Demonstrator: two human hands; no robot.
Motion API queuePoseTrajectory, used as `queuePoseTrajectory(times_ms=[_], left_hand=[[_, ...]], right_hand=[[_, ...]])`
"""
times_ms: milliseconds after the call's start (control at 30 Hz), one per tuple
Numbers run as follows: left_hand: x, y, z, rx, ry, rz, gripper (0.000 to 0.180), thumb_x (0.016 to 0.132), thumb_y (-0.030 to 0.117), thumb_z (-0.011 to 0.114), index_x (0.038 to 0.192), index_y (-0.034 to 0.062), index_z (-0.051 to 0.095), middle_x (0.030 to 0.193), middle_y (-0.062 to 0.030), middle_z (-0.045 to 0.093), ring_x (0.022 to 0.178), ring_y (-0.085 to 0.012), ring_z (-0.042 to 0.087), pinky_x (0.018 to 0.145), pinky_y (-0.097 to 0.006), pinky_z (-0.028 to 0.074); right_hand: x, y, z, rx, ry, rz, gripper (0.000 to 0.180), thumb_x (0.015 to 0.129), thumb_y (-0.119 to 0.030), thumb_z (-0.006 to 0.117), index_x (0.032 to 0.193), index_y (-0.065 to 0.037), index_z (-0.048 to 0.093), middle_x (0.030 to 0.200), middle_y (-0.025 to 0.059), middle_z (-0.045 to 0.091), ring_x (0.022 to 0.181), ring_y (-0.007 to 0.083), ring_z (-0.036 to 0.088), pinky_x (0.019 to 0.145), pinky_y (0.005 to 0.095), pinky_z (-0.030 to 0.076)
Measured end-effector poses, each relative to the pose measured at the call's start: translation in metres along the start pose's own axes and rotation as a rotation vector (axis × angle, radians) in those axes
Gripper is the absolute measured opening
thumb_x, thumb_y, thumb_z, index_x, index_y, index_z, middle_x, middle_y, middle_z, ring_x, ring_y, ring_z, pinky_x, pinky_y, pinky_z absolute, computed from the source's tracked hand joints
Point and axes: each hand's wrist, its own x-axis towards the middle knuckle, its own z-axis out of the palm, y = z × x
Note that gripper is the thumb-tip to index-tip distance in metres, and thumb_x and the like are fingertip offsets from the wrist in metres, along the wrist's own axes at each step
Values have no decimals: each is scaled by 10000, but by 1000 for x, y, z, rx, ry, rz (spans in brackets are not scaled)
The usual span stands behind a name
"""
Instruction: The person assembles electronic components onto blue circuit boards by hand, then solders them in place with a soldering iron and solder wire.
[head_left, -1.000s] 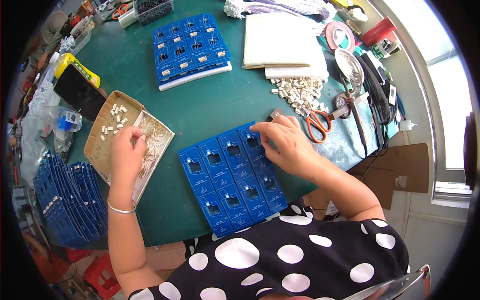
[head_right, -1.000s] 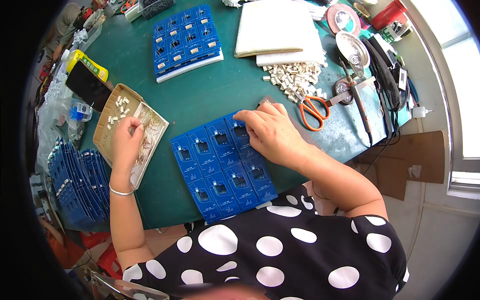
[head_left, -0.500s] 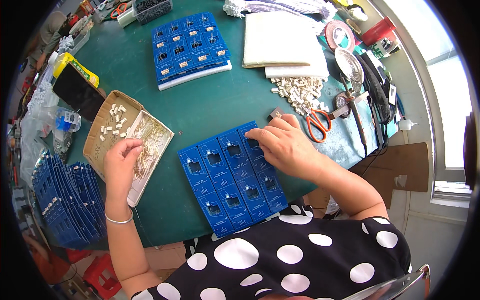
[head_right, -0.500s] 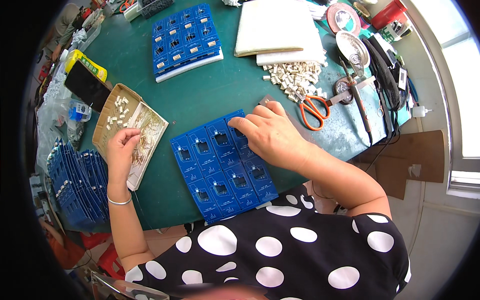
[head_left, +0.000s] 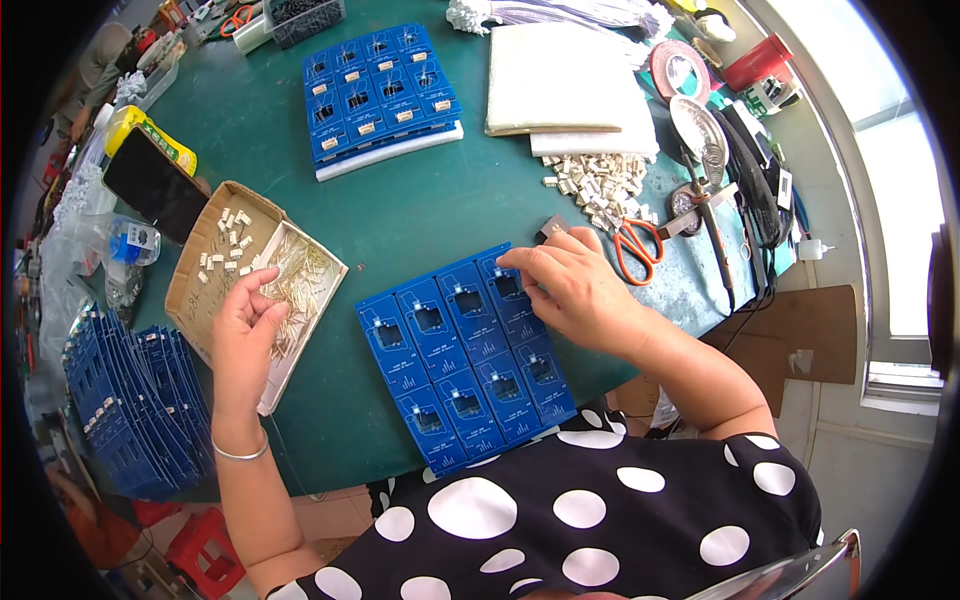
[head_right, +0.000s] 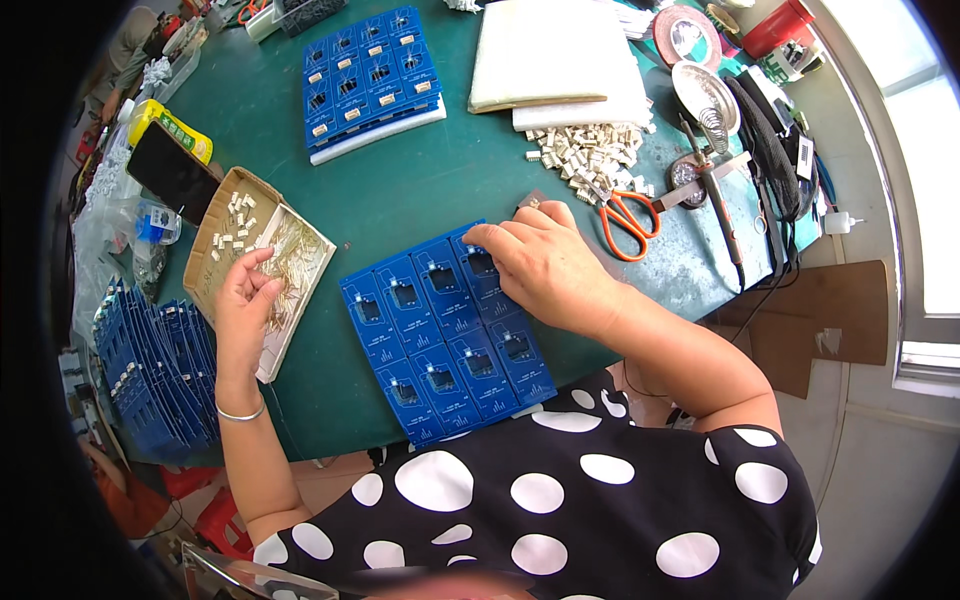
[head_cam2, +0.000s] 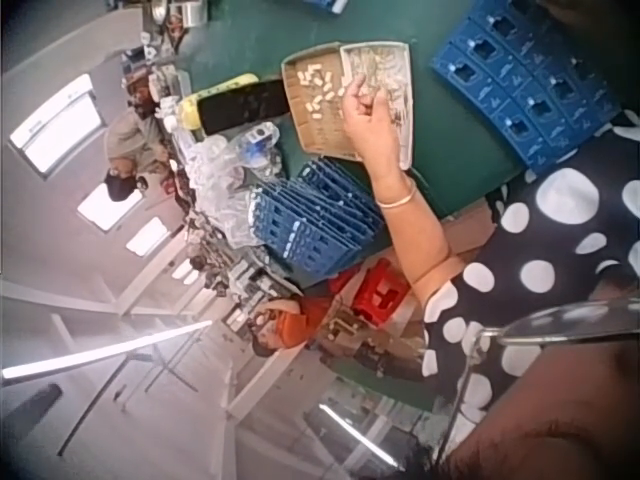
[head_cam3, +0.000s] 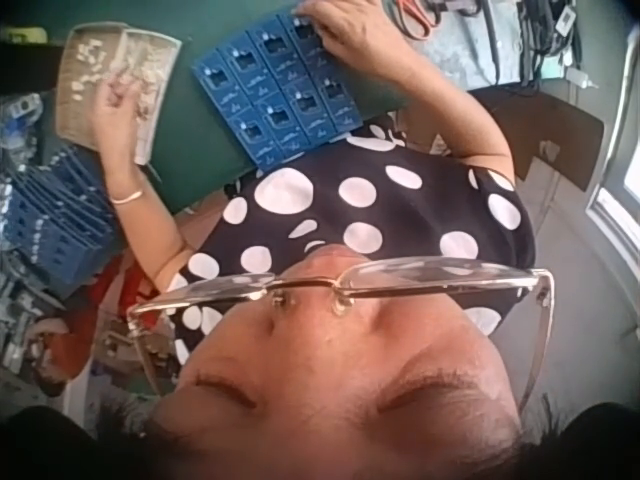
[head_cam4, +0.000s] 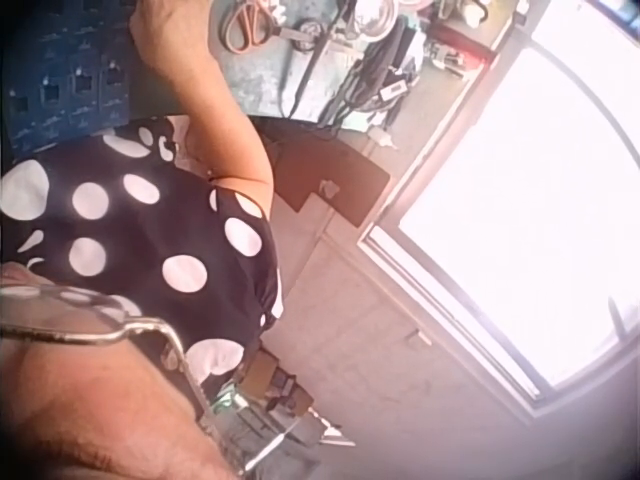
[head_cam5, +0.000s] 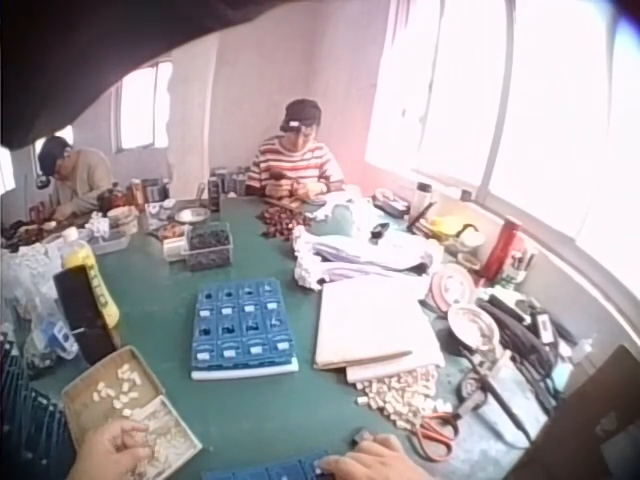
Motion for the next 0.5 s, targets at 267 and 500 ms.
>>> queuePoseTrajectory(times_ms=[267, 500], left_hand=[[-2, 1, 3, -28, -4, -64, 181, 910, -16, 605, 1085, -26, 646, 933, -39, 658, 749, -54, 568, 624, -200, 474], [3, -14, 0, -109, -17, -1, 196, 915, -18, 599, 1102, -62, 641, 950, -72, 666, 791, -106, 614, 743, -230, 513]], right_hand=[[-1, -2, 0, -78, -17, -59, 363, 790, 3, 630, 1138, -99, 599, 786, 12, 554, 822, 222, 551, 823, 387, 386], [-3, -2, 1, -124, -61, -140, 349, 769, -21, 649, 1106, -104, 617, 917, 24, 605, 885, 220, 553, 870, 414, 401]])
